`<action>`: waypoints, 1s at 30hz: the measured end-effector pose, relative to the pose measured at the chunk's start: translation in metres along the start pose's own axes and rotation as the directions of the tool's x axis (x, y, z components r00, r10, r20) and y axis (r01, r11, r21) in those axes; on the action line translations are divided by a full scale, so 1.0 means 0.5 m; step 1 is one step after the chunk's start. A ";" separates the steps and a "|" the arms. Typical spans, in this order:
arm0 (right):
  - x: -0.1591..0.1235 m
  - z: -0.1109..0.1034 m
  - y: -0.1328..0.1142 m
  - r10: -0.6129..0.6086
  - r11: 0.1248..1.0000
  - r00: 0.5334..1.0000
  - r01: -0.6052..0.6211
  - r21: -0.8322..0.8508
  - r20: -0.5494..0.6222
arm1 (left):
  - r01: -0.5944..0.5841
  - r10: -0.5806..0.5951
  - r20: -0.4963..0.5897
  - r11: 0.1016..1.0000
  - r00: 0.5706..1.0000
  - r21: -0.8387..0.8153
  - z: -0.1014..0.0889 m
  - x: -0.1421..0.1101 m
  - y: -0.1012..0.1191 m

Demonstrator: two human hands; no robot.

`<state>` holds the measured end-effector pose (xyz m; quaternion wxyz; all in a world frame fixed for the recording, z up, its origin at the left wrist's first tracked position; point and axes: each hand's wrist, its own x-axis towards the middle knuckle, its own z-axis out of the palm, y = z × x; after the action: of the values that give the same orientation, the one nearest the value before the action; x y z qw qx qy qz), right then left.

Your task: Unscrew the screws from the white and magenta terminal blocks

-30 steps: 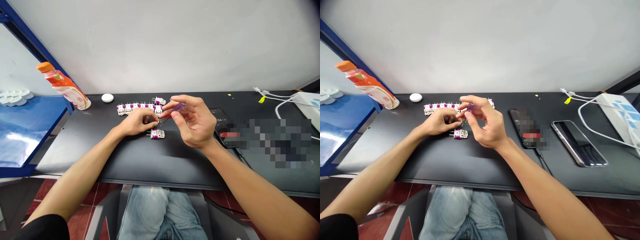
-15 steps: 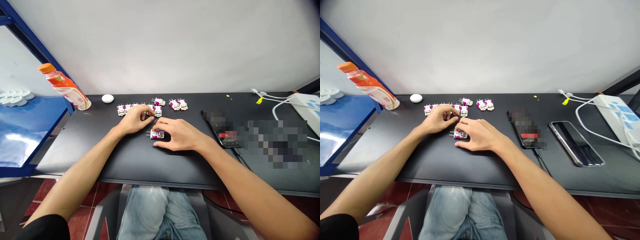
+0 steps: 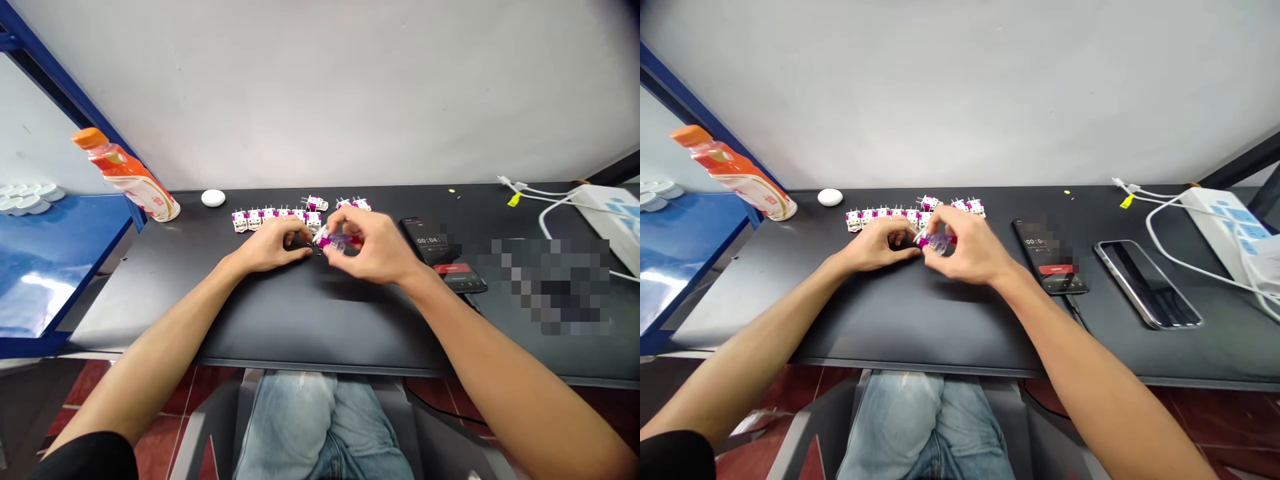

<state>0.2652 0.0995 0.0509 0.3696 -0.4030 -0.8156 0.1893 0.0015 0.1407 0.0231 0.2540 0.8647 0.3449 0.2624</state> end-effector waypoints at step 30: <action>0.005 0.036 0.060 0.404 0.844 0.913 -0.349 -0.408 0.054 | -0.189 0.190 0.181 0.982 0.965 -0.024 0.012 -0.004 -0.018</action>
<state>0.2662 0.1193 0.0220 0.1802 -0.6067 -0.7649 0.1195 -0.0004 0.1435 0.0126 0.2612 0.9132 0.2349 0.2063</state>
